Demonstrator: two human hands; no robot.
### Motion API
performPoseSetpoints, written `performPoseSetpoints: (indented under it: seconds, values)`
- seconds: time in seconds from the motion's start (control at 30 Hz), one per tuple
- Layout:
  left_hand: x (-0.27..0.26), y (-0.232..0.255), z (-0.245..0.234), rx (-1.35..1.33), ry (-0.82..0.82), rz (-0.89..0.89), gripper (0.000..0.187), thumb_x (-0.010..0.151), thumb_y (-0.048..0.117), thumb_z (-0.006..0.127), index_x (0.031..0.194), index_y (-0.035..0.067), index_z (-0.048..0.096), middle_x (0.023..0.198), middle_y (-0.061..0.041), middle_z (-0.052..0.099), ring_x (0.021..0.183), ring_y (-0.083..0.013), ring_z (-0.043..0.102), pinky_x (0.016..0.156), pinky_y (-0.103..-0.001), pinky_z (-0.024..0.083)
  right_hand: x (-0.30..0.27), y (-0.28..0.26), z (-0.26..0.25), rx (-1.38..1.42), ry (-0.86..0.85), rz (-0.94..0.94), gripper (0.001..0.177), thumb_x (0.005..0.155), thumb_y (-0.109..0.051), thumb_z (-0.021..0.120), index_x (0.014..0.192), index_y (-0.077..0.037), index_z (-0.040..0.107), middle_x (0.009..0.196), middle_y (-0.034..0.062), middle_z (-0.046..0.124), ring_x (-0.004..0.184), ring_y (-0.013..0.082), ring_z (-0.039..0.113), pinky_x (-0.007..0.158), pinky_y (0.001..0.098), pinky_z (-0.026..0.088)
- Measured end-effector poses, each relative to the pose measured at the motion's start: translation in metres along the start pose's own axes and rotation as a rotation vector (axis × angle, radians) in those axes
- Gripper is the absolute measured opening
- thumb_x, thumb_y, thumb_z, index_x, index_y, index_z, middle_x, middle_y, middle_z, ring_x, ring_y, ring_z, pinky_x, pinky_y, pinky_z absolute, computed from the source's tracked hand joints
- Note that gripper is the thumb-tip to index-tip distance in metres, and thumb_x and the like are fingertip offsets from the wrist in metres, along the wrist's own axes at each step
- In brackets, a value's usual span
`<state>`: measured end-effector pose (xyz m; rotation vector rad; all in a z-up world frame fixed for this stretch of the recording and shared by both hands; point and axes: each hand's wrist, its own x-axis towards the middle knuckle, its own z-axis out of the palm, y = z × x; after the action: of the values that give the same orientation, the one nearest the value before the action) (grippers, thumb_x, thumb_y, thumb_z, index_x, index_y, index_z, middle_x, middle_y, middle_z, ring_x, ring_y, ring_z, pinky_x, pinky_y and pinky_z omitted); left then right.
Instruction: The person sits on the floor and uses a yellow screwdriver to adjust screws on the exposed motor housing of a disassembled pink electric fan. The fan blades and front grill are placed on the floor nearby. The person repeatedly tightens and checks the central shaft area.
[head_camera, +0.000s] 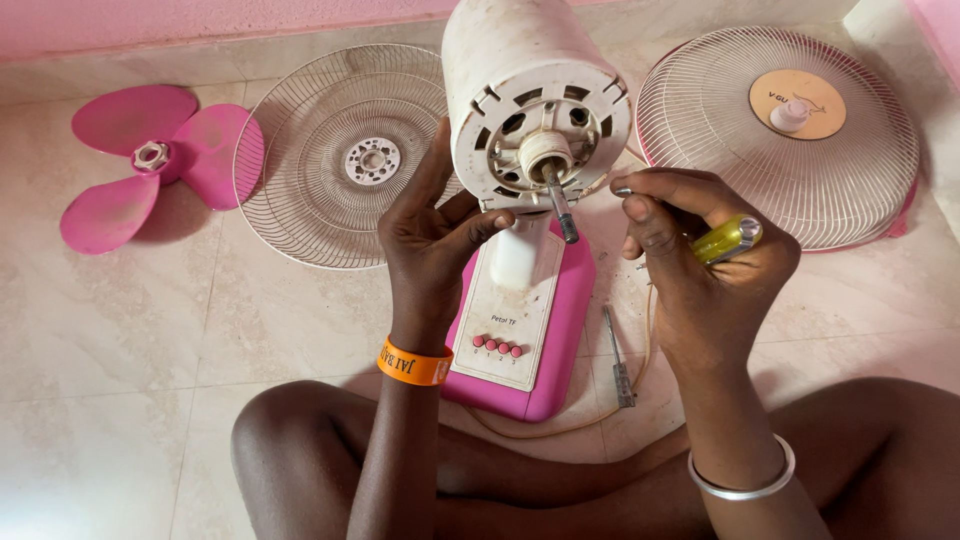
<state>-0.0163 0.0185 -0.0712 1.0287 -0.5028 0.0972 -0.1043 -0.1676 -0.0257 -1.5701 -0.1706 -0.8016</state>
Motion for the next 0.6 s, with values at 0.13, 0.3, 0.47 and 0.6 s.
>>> performPoseSetpoints:
  seconds: [0.13, 0.3, 0.47, 0.6]
  values:
    - [0.0, -0.001, 0.001, -0.013, 0.005, -0.013, 0.086, 0.086, -0.009, 0.08, 0.16, -0.003, 0.035, 0.162, -0.024, 0.047, 0.127, -0.0313, 0.068, 0.103, -0.04, 0.065, 0.008, -0.012, 0.005, -0.114, -0.043, -0.108, 0.012, 0.108, -0.006, 0.077, 0.115, 0.003, 0.073, 0.104, 0.0127, 0.075, 0.075, 0.008, 0.069, 0.064, 0.0182, 0.057]
    - [0.001, 0.0, 0.001, -0.064, -0.001, -0.027, 0.086, 0.087, -0.01, 0.079, 0.16, -0.003, 0.035, 0.163, -0.024, 0.045, 0.127, -0.0306, 0.067, 0.103, -0.04, 0.064, 0.037, -0.025, 0.014, -0.156, -0.121, -0.214, 0.01, 0.101, -0.009, 0.075, 0.108, -0.002, 0.072, 0.105, 0.0109, 0.074, 0.076, 0.0089, 0.069, 0.065, 0.0198, 0.06]
    - [0.0, -0.001, -0.001, -0.071, -0.006, -0.02, 0.085, 0.087, -0.01, 0.078, 0.16, -0.003, 0.035, 0.164, -0.023, 0.044, 0.127, -0.0305, 0.067, 0.103, -0.04, 0.064, 0.054, -0.027, 0.019, -0.265, -0.155, -0.335, 0.009, 0.101, -0.006, 0.079, 0.103, -0.001, 0.072, 0.107, 0.0123, 0.07, 0.09, 0.014, 0.069, 0.077, 0.0241, 0.061]
    - [0.001, -0.002, 0.0, -0.064, -0.004, -0.007, 0.085, 0.088, -0.01, 0.079, 0.16, -0.003, 0.035, 0.165, -0.023, 0.042, 0.128, -0.0316, 0.067, 0.103, -0.04, 0.064, 0.062, -0.015, 0.016, -0.301, -0.043, -0.419, 0.01, 0.103, -0.005, 0.077, 0.103, 0.002, 0.07, 0.107, 0.0164, 0.069, 0.097, 0.0204, 0.069, 0.085, 0.0295, 0.061]
